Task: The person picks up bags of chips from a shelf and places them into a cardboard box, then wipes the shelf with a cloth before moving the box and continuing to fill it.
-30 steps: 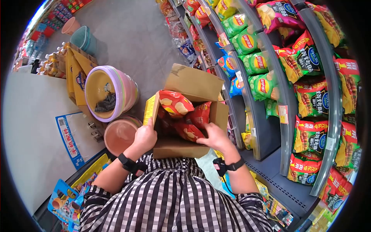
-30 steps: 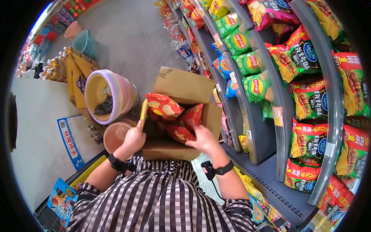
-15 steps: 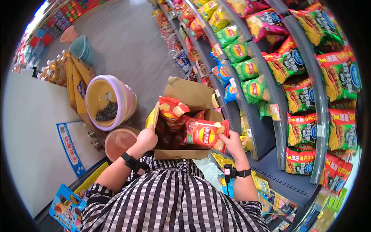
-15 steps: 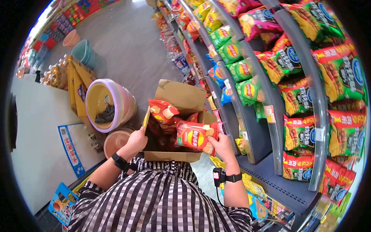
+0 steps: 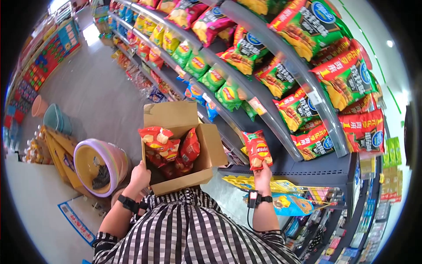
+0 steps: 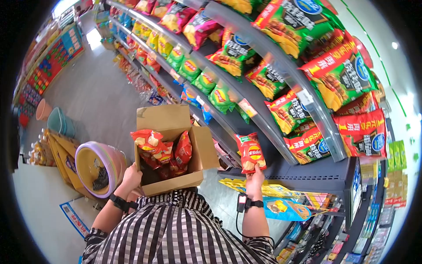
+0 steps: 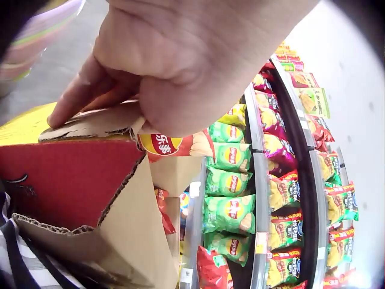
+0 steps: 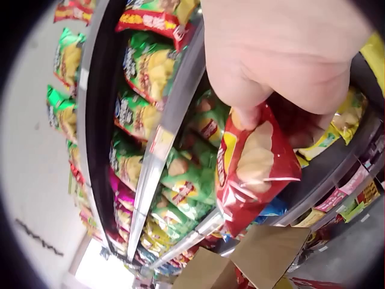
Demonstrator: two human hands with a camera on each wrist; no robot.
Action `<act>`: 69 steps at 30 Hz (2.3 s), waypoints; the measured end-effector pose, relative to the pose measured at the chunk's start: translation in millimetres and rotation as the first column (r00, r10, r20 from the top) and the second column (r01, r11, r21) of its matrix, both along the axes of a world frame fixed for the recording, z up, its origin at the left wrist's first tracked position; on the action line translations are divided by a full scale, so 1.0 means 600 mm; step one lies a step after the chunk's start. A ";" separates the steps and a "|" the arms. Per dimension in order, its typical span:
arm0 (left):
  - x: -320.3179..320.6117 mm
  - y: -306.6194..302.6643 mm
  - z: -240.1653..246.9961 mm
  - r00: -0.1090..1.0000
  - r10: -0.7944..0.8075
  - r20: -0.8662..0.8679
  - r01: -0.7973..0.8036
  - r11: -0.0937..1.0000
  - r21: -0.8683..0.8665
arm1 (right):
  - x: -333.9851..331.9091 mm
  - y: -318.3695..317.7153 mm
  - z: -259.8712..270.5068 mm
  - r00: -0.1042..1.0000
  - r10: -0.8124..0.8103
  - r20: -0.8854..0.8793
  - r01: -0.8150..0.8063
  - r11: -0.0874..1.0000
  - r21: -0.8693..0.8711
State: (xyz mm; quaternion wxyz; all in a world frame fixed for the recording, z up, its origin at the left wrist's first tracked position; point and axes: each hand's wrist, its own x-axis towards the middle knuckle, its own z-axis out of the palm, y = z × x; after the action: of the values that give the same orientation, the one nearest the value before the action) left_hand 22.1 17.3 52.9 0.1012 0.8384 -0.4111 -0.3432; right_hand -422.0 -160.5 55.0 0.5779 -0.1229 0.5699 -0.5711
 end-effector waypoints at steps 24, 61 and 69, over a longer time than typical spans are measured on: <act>-0.038 0.041 0.018 0.998 0.046 0.039 -0.046 0.999 0.001 | -0.082 -0.203 -0.024 0.853 0.395 -0.341 -0.281 0.898 0.338; -0.033 0.055 -0.002 0.995 0.093 -0.035 -0.096 0.991 -0.094 | -0.029 -0.285 -0.091 0.986 -0.040 0.159 0.015 0.988 0.155; -0.041 0.059 0.000 0.994 0.110 0.007 -0.110 0.994 -0.021 | -0.040 -0.306 -0.112 0.940 0.029 0.341 -0.074 0.990 0.119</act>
State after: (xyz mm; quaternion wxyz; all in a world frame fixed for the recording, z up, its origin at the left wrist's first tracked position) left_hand -2.7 53.0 52.8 0.1269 0.8602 -0.3682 -0.3293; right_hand -446.2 -343.9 -12.4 0.6888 0.0000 0.4946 -0.5300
